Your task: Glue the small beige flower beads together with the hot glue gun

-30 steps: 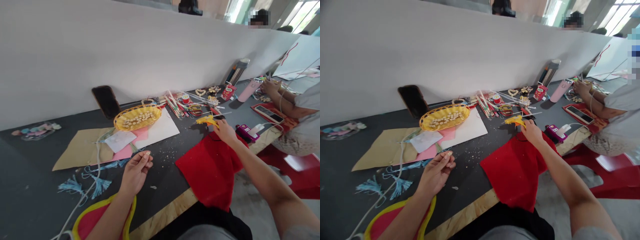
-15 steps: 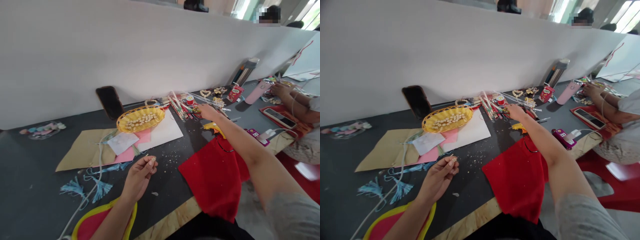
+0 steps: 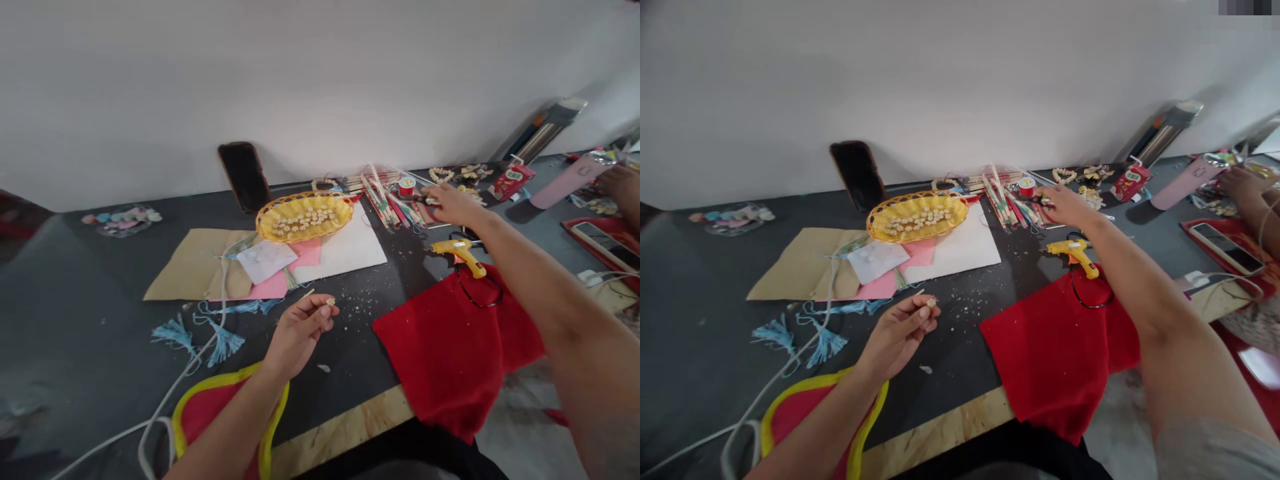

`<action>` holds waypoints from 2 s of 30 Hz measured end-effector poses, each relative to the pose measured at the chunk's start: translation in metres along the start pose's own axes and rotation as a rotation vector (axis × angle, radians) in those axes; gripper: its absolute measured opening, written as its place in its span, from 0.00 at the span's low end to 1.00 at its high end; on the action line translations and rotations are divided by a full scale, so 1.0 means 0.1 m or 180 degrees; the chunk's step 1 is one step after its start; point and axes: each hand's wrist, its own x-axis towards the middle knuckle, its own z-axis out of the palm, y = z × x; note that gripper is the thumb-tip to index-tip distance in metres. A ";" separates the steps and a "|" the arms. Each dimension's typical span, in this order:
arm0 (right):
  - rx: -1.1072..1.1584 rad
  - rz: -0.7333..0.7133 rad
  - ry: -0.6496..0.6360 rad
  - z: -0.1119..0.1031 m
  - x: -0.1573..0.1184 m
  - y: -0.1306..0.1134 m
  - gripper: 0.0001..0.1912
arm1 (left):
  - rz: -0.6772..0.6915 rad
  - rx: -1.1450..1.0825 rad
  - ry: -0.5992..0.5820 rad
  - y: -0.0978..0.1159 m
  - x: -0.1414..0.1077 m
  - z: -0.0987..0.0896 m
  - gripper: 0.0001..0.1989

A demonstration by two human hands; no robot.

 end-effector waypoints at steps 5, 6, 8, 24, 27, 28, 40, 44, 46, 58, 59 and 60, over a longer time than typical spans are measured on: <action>0.0758 0.0155 0.0656 -0.21 -0.36 -0.52 0.30 | 0.0036 -0.0015 -0.0036 -0.02 0.00 -0.01 0.13; 0.0975 0.0063 0.0661 -0.23 -0.48 -0.72 0.30 | 0.0061 -0.0015 -0.0047 -0.03 0.00 -0.01 0.12; 0.1304 -0.0189 0.0542 -0.22 -0.74 -1.16 0.29 | 0.0091 -0.0004 -0.0075 -0.03 0.00 -0.01 0.12; 0.1157 -0.0756 0.0449 0.42 -1.21 -2.19 0.22 | 0.0231 0.0579 0.0022 -0.09 -0.01 -0.01 0.14; 0.1004 -0.0800 0.0479 0.43 -1.22 -2.20 0.22 | 0.0210 0.0676 0.0058 -0.09 -0.02 0.00 0.15; 0.0966 -0.0811 0.0481 0.43 -1.23 -2.20 0.22 | 0.0205 0.0730 0.0064 -0.09 -0.02 0.01 0.14; 0.0836 -0.0994 0.0564 0.43 -1.24 -2.17 0.18 | 0.0148 0.1066 0.0079 -0.09 -0.04 0.01 0.10; 0.0818 -0.0990 0.0475 0.40 -1.24 -2.16 0.17 | 0.0148 0.1171 0.0057 -0.09 -0.04 0.01 0.11; 0.0804 -0.0976 0.0404 0.40 -1.25 -2.16 0.17 | 0.0118 0.1172 0.0035 -0.09 -0.04 0.00 0.11; 0.0811 -0.1108 0.0549 0.39 -1.25 -2.16 0.18 | 0.0075 0.1050 -0.0158 -0.08 -0.06 0.00 0.12; 0.0832 -0.1110 0.0543 0.39 -1.25 -2.16 0.19 | 0.0077 0.1076 -0.0190 -0.08 -0.06 0.00 0.11; 0.0852 -0.1110 0.0524 0.39 -1.25 -2.16 0.19 | 0.0075 0.1107 -0.0212 -0.08 -0.06 0.00 0.11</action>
